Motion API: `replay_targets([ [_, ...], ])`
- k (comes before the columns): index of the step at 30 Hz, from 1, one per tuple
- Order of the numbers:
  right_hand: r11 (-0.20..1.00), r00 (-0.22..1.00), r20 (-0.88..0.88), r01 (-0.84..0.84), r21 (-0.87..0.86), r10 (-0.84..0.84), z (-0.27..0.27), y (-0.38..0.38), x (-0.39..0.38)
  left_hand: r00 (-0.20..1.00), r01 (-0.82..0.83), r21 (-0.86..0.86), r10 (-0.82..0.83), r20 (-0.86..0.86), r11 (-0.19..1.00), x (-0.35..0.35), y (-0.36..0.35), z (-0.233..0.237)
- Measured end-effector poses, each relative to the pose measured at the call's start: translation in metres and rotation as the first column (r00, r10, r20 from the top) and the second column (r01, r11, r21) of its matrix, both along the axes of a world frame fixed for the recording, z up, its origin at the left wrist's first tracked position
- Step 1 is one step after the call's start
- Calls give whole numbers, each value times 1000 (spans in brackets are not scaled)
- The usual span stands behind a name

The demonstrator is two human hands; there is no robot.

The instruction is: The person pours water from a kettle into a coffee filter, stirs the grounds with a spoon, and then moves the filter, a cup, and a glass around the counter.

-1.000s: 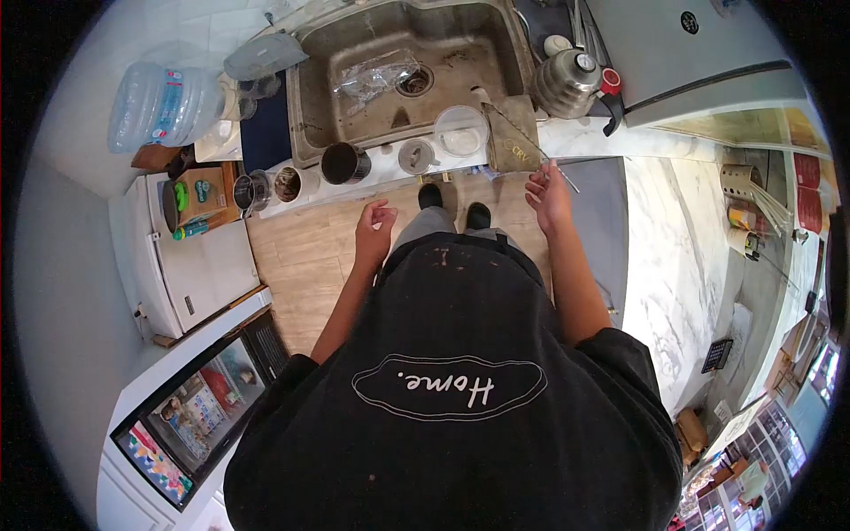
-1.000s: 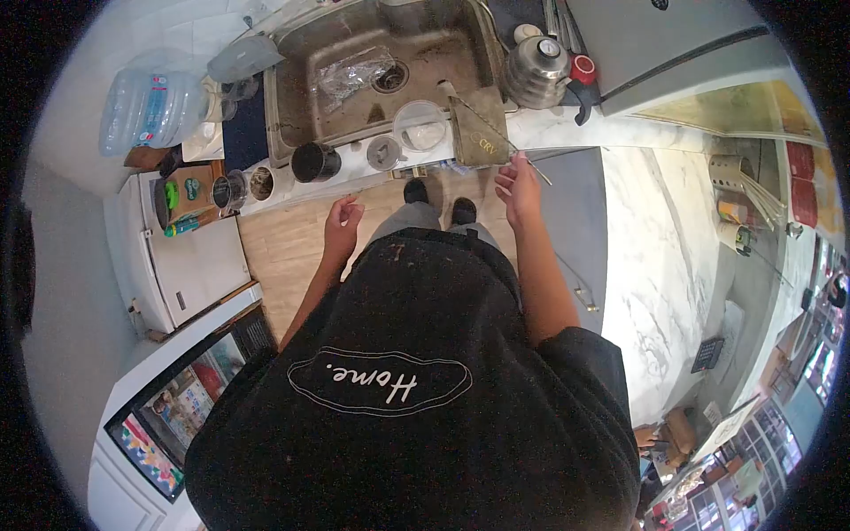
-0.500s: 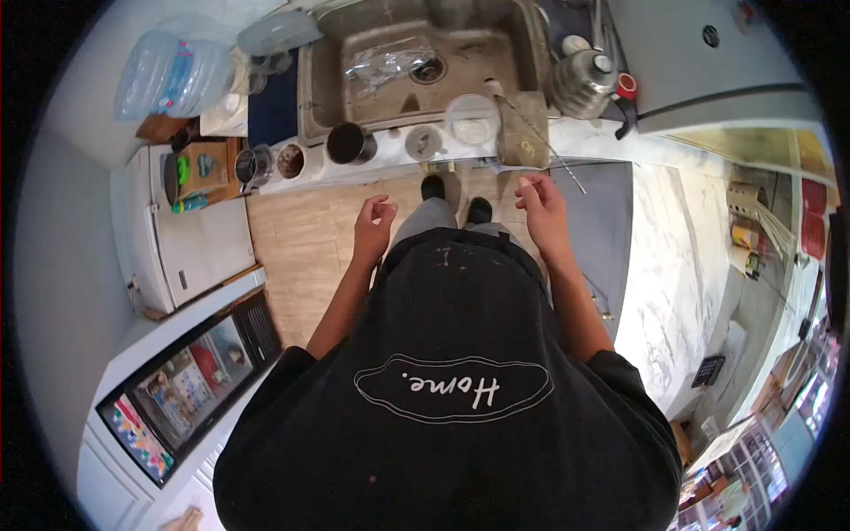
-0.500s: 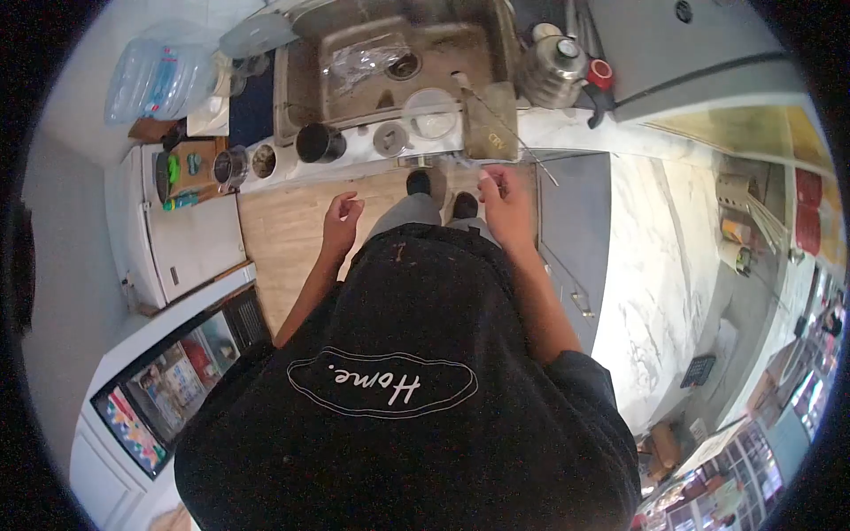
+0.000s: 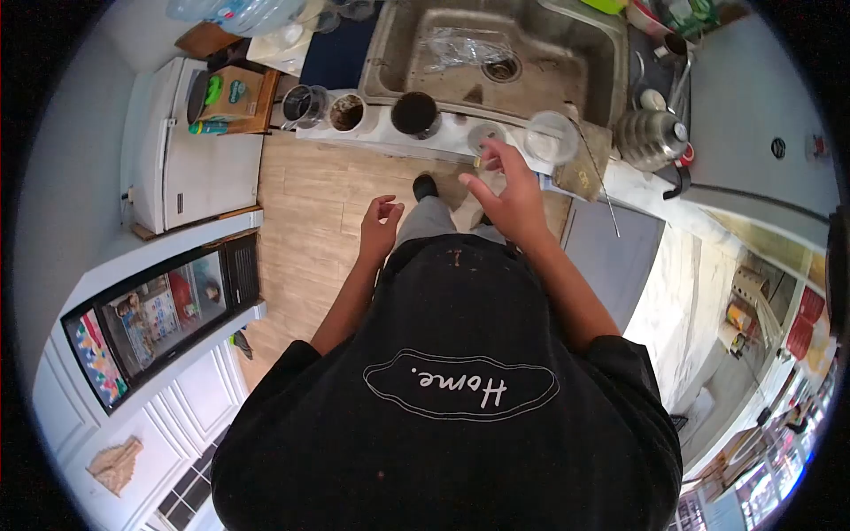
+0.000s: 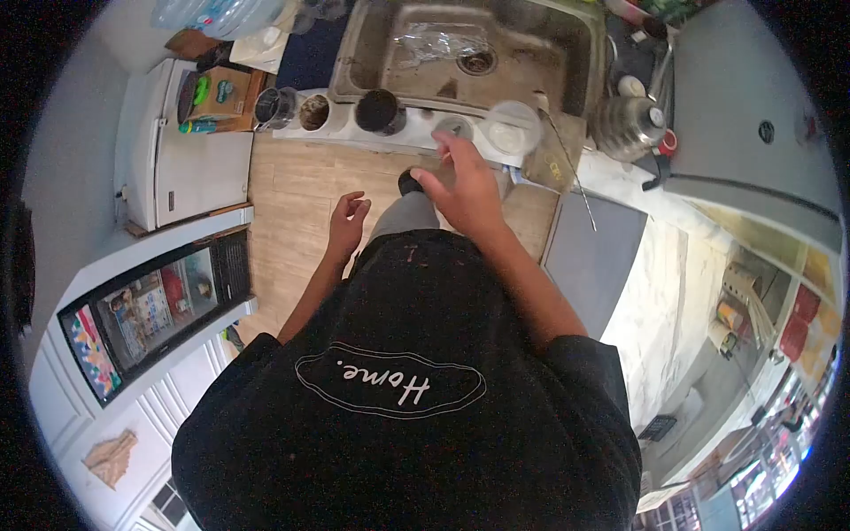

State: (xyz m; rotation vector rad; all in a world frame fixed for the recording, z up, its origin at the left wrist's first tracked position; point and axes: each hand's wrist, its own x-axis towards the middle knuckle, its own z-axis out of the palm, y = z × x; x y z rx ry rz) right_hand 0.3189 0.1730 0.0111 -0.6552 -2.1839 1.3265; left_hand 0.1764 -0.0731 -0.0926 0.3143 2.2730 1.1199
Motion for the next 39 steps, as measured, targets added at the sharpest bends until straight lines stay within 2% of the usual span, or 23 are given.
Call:
replay_targets([
  [4, 995, 999, -3, -41, 90, 42, -9, 1, -51, 998, -69, 21, 69, 12, 997, -14, -12, 1],
  [7, 966, 997, 30, -73, 247, 67, -9, 2, -85, 996, -89, 41, 88, 17, 995, -35, -24, -8],
  [8, 978, 992, 103, -92, 186, 74, -7, 0, -93, 996, -88, 50, 87, 9, 995, -45, -30, -15],
  [11, 961, 985, 164, -91, 263, 49, -13, -5, -116, 998, -68, 50, 69, -10, 996, -78, -45, -18],
  [15, 951, 941, 337, -137, 278, 37, -4, -15, -135, 997, -78, 58, 78, 9, 995, -130, -66, -19],
  [21, 973, 937, 341, -9, 231, -72, -14, -29, -148, 1000, 5, -2, -5, 28, 1000, -205, -84, -31],
  [27, 950, 884, 410, 102, 295, -222, -12, -45, -163, 993, 115, -20, -114, 35, 993, -261, -94, -47],
  [29, 961, 898, 384, 126, 247, -217, -22, -46, -161, 991, 132, -22, -131, 41, 991, -272, -102, -54],
  [33, 946, 878, 392, 176, 272, -276, -23, -54, -165, 995, 81, 4, -81, 58, 997, -281, -115, -54],
  [34, 943, 874, 396, 178, 283, -283, -21, -55, -166, 995, 95, -53, -93, 46, 994, -283, -118, -51],
  [39, 933, 861, 405, 188, 306, -307, -24, -55, -171, 993, 88, -43, -84, 80, 995, -288, -135, -66],
])
